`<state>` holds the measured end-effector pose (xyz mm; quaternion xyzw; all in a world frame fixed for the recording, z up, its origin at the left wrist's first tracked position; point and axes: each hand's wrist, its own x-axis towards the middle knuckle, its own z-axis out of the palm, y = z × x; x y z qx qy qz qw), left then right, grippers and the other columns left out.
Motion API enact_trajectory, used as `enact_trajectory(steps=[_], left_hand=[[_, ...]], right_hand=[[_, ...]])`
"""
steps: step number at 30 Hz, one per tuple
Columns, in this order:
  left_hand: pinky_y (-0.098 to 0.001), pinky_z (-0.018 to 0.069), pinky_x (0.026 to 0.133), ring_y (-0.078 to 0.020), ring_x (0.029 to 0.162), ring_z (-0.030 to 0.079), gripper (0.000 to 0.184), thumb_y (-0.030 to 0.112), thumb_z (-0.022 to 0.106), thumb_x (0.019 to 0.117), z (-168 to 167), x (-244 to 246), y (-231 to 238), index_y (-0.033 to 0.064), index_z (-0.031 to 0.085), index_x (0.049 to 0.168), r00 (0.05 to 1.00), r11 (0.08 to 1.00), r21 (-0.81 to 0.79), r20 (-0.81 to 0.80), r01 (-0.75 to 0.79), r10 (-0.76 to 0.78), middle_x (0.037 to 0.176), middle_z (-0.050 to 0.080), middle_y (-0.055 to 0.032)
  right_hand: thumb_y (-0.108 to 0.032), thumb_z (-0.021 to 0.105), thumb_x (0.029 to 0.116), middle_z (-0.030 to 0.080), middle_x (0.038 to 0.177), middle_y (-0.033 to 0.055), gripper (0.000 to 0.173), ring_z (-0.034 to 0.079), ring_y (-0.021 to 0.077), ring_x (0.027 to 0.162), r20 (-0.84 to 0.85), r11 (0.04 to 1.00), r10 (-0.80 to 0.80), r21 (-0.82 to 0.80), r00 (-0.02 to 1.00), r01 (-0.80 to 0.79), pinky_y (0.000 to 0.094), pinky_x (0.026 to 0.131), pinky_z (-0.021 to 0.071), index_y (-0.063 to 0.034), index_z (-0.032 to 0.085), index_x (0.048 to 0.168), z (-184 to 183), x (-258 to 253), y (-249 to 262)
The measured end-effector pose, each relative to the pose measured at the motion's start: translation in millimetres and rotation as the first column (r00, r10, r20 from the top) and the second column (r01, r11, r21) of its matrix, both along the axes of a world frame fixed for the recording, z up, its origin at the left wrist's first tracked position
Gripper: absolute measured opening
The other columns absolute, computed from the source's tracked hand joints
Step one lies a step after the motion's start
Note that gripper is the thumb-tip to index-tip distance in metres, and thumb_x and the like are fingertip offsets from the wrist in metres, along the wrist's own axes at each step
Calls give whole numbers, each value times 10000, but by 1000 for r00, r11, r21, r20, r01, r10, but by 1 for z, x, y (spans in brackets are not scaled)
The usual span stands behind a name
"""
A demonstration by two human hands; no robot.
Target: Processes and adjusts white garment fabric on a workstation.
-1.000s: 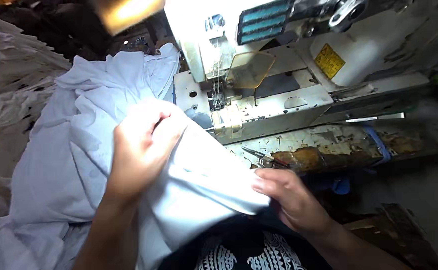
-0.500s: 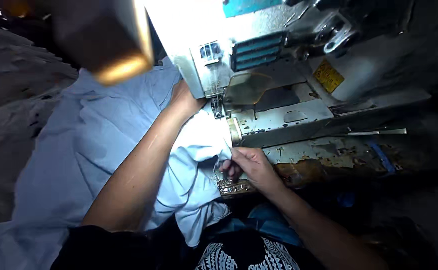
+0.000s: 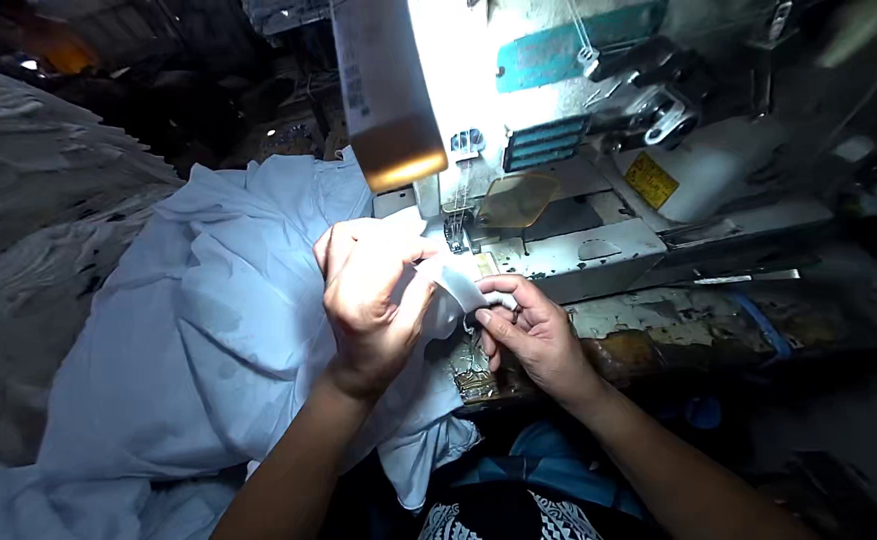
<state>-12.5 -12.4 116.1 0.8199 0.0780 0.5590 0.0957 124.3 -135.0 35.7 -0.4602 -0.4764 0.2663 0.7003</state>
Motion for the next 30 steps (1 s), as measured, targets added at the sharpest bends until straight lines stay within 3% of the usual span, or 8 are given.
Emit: enact_trajectory(steps=[5, 8, 11, 13, 15, 17, 23, 30], left_hand=[[-345, 367, 996, -128, 1043, 566, 87, 185, 697, 934, -5, -22, -28, 114, 732, 898, 998, 997, 66, -37, 49, -47, 890, 683, 18], [-349, 354, 1060, -130, 1139, 579, 126, 214, 675, 977, -7, -40, -48, 139, 730, 893, 978, 989, 82, -180, 125, -108, 953, 717, 25], [-379, 392, 1021, -171, 1163, 588, 162, 186, 591, 1005, 25, -49, -67, 140, 744, 977, 910, 982, 154, -414, 113, -40, 1101, 716, -7], [-475, 455, 952, -236, 1069, 649, 182, 132, 584, 946, 41, -38, -69, 145, 766, 938, 738, 930, 313, -671, 191, 74, 1089, 721, -37], [-515, 466, 875, -248, 857, 661, 106, 132, 664, 917, 40, -21, -55, 136, 739, 842, 466, 912, 282, -877, 298, 119, 856, 682, -42], [-484, 492, 747, -226, 686, 648, 123, 170, 683, 914, 46, -14, -45, 131, 726, 805, 313, 920, 228, -941, 317, 126, 697, 638, -29], [-445, 457, 614, -218, 653, 644, 134, 222, 655, 863, 60, -14, 5, 164, 732, 770, 416, 901, 360, -878, 242, 239, 700, 653, -14], [-460, 384, 675, -207, 623, 594, 176, 292, 613, 859, 89, -10, 20, 170, 685, 755, 381, 872, 432, -864, 228, 329, 647, 596, -10]], right_hand=[[-93, 625, 990, 717, 884, -12, 147, 649, -17, 712, 180, 998, 6, 55, 984, -16, 159, 667, 575, -7, 742, 1004, 4, -4, -19], [-139, 647, 988, 743, 878, 12, 165, 682, -25, 826, 319, 986, 3, 160, 948, -57, 154, 786, 572, -7, 743, 965, 7, -20, -48], [-220, 639, 1015, 711, 841, 76, 239, 660, 34, 826, 491, 972, -121, 234, 863, 3, 172, 794, 526, -8, 724, 944, 5, -25, -63], [-226, 636, 1015, 684, 818, 73, 237, 647, 49, 824, 523, 976, -126, 218, 843, 11, 179, 788, 520, -25, 695, 904, 2, -22, -62], [-212, 675, 973, 704, 853, 63, 215, 654, 68, 906, 483, 989, -96, 146, 870, 28, 212, 850, 526, -29, 722, 870, -7, -19, -53], [-223, 694, 952, 732, 889, 52, 195, 669, 70, 928, 447, 995, -98, 52, 889, 83, 247, 869, 530, -41, 750, 910, -27, -17, -42], [-160, 712, 934, 762, 858, 40, 162, 687, -13, 809, 333, 991, -127, 72, 934, 109, 152, 787, 548, -17, 788, 925, -46, -9, -13], [-136, 721, 928, 773, 867, 42, 147, 697, -8, 780, 347, 993, -111, 81, 931, 88, 159, 766, 565, -11, 797, 943, -44, 9, 10]])
